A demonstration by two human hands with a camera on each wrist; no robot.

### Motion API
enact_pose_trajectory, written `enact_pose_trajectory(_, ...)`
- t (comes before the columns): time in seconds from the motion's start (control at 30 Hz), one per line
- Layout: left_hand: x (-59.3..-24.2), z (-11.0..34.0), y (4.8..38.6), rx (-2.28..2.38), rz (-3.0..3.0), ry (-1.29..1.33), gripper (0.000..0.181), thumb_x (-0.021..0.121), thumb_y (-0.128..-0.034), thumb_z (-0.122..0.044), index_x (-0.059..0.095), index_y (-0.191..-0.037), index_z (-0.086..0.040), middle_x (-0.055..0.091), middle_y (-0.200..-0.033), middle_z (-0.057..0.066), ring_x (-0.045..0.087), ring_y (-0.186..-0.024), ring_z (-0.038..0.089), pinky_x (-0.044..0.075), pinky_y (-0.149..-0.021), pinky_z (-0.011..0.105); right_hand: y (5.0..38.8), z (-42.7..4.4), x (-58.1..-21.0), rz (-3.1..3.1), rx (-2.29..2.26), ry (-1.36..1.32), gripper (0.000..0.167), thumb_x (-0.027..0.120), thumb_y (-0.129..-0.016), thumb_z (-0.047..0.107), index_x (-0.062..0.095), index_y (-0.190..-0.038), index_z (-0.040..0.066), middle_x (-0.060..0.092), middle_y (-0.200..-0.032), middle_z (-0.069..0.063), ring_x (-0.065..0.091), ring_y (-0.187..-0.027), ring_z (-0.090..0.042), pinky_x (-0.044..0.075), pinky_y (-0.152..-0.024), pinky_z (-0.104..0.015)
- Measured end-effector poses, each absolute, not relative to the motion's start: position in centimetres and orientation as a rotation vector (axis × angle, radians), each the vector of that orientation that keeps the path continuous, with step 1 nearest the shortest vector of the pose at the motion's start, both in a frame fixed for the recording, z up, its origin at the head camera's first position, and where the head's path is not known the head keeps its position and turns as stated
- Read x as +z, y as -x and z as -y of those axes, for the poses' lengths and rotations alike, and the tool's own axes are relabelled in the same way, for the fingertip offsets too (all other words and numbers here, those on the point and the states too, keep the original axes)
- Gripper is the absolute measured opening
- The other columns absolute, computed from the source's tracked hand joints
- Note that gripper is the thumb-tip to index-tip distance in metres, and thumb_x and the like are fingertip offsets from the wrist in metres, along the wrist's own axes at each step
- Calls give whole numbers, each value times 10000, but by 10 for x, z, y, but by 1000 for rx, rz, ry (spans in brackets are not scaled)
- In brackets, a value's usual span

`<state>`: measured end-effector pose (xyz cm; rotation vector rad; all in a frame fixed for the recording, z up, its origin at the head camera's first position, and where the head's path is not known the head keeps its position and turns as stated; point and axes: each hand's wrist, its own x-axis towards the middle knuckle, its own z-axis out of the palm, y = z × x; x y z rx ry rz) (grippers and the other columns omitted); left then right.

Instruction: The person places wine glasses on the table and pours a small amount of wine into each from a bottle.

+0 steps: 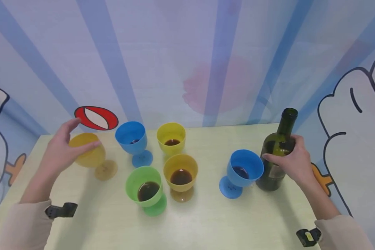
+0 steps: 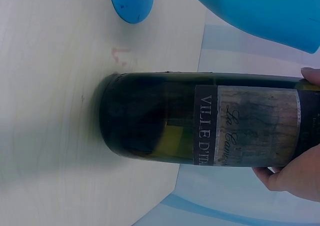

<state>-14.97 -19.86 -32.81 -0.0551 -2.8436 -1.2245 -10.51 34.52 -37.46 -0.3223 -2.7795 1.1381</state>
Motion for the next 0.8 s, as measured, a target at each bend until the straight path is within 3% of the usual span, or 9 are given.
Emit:
enact_pose_trajectory(0.23, -351, 232, 149, -1308, 2834, 74, 997, 699, -781, -399, 56, -1466, -66, 96, -1494, 195, 118, -1326, 418, 183, -982, 639, 104, -345, -374, 2785, 1145, 313, 926, 681, -807, 352, 94, -1384, -71, 298, -1258, -379, 365, -1076, -533, 361, -806, -662)
enact_pose_trajectory(0.53, -385, 241, 146, -1399, 2758, 58, 1014, 732, -768, -333, 49, -1451, -24, 155, -1467, 220, 190, -1290, 419, 230, -976, 625, 104, -346, -375, 2799, 1123, 320, 937, 685, -800, 366, 97, -1383, -73, 312, -1237, -378, 378, -1062, -532, 375, -792, -654)
enact_pose_trajectory(0.8, -431, 254, 161, -1420, 2655, -77, 929, 721, -767, -375, 139, -1461, -170, 240, -1453, 114, 263, -1249, 336, 278, -1002, 545, 105, -346, -374, 2804, 1129, 315, 944, 685, -799, 370, 89, -1389, -64, 312, -1245, -378, 375, -1070, -533, 366, -794, -662)
